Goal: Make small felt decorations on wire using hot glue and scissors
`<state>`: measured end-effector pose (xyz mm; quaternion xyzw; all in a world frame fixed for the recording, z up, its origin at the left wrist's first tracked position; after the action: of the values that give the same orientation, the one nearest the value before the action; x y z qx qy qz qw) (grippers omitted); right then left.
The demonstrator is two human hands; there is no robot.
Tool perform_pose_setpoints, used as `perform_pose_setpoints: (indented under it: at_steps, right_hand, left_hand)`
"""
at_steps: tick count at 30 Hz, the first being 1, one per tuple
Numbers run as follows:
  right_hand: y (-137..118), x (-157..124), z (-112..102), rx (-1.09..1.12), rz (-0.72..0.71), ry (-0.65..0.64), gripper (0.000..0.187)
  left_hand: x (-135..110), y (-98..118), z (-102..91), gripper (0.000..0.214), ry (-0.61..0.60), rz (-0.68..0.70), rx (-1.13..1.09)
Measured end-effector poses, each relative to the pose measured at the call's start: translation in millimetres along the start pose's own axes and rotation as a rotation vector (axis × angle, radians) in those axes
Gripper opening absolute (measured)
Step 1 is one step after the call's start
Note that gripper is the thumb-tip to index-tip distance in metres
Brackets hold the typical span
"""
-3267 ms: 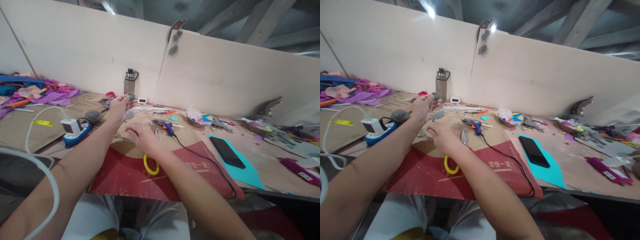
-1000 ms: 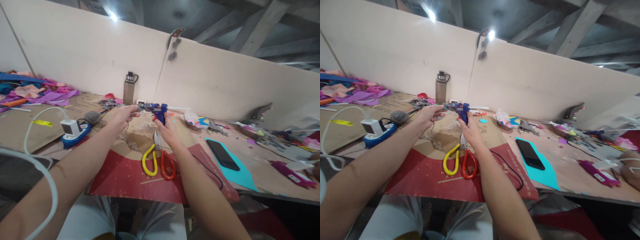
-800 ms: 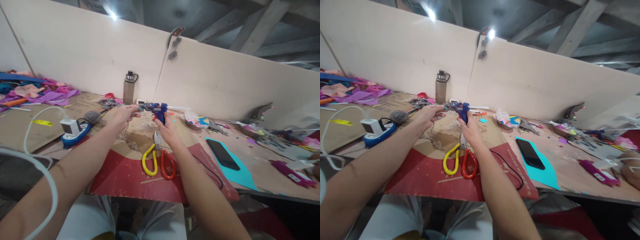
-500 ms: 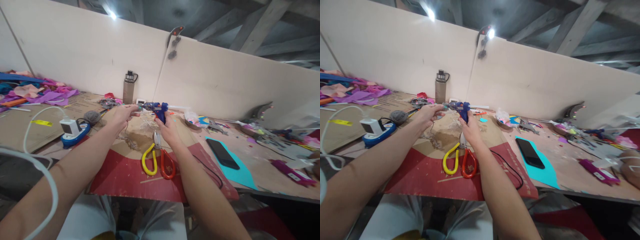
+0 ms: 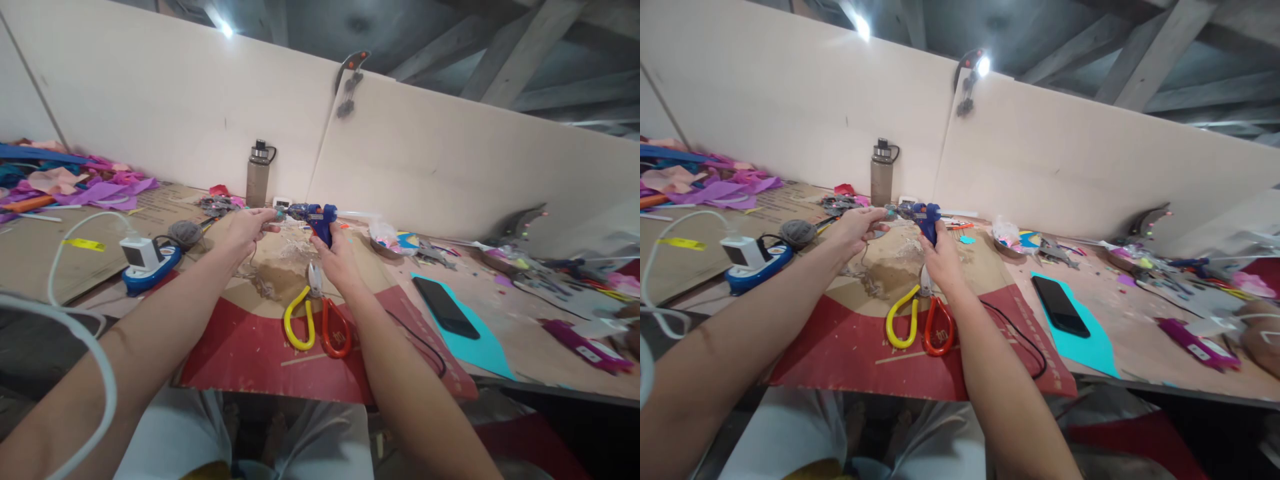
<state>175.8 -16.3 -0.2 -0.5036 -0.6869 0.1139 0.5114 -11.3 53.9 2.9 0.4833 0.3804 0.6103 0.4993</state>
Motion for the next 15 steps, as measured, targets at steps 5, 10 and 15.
perform_pose_setpoints:
  at_steps: [5,10,15]
  right_hand:
    - [-1.4,-1.1,1.0,-0.025,0.006,-0.014,0.039]
    - [-3.2,-1.6,2.4,-0.044,0.023,-0.021,0.037]
    - [-2.1,-0.8,0.8,0.004,0.026,-0.002,0.032]
  left_hand:
    - [3.6,-3.8,-1.1,0.012,-0.016,0.011,0.036]
    - [6.0,-6.5,-1.2,0.017,-0.040,0.035,0.088]
    - [6.3,-5.7,-3.5,0.017,-0.014,0.056,0.083]
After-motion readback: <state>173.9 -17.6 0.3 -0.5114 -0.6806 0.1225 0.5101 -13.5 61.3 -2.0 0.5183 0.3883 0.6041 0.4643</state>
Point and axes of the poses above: each hand's wrist, its own x-axis towards the middle knuckle, its own z-axis out of the palm, y = z × x, the point moved 3 cm from there along x, towards the middle knuckle, and after that the axes turned 4 degrees about z, right-handed, at the moved point
